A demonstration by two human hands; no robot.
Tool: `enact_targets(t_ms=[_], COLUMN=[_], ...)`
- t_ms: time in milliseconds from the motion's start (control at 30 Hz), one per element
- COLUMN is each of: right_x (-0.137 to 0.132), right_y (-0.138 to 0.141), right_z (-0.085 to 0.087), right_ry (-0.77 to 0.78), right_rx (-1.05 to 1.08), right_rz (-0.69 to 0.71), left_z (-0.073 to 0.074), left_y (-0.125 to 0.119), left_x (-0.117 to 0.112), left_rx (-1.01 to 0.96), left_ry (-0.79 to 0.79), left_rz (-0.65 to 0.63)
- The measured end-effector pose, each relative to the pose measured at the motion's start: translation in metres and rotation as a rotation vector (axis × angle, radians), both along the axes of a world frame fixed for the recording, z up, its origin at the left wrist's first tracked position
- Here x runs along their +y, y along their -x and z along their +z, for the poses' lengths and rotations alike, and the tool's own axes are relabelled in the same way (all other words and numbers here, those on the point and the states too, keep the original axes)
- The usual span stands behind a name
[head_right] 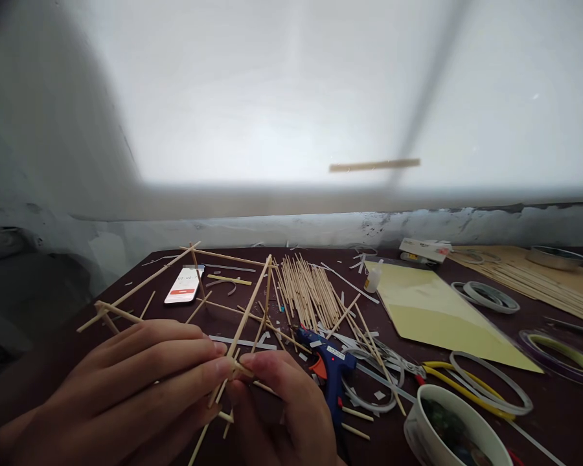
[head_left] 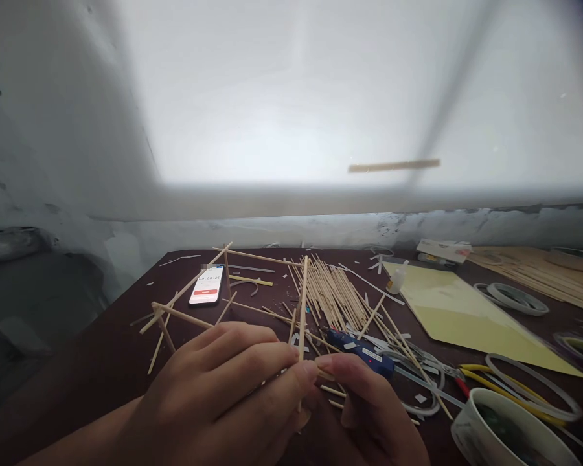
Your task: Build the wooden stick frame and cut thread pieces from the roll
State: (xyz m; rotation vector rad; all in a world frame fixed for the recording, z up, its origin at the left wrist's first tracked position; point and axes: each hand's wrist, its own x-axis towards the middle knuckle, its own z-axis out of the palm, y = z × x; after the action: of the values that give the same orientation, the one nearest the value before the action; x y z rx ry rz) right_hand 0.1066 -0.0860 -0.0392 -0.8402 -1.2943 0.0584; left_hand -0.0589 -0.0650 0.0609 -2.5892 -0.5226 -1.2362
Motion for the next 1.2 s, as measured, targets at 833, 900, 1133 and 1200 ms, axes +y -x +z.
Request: enact_targets(t_ms=[833, 900, 1133, 1200], right_x=[-0.002, -0.003, -0.001, -0.001], right_y=[-0.012, -0.010, -0.013, -0.015], right_z=[0.005, 0.004, 0.006, 0.006], right_ry=[-0.001, 0.010, 0.004, 0.010], right_rx=[-0.108, -0.067, -0.117, -0.104], right_rz=[0.090, 0.069, 0.089, 0.090], left_z=[0.003, 0.004, 0.004, 0.003], left_y=[0.002, 0.001, 0.001, 0.002], left_x=[0.000, 0.001, 0.000, 0.000], left_rx=[0.037, 0.052, 0.055, 0.056], left_ry=[-0.004, -0.003, -0.008, -0.009], left_rz=[-0.006, -0.010, -0.015, -0.010])
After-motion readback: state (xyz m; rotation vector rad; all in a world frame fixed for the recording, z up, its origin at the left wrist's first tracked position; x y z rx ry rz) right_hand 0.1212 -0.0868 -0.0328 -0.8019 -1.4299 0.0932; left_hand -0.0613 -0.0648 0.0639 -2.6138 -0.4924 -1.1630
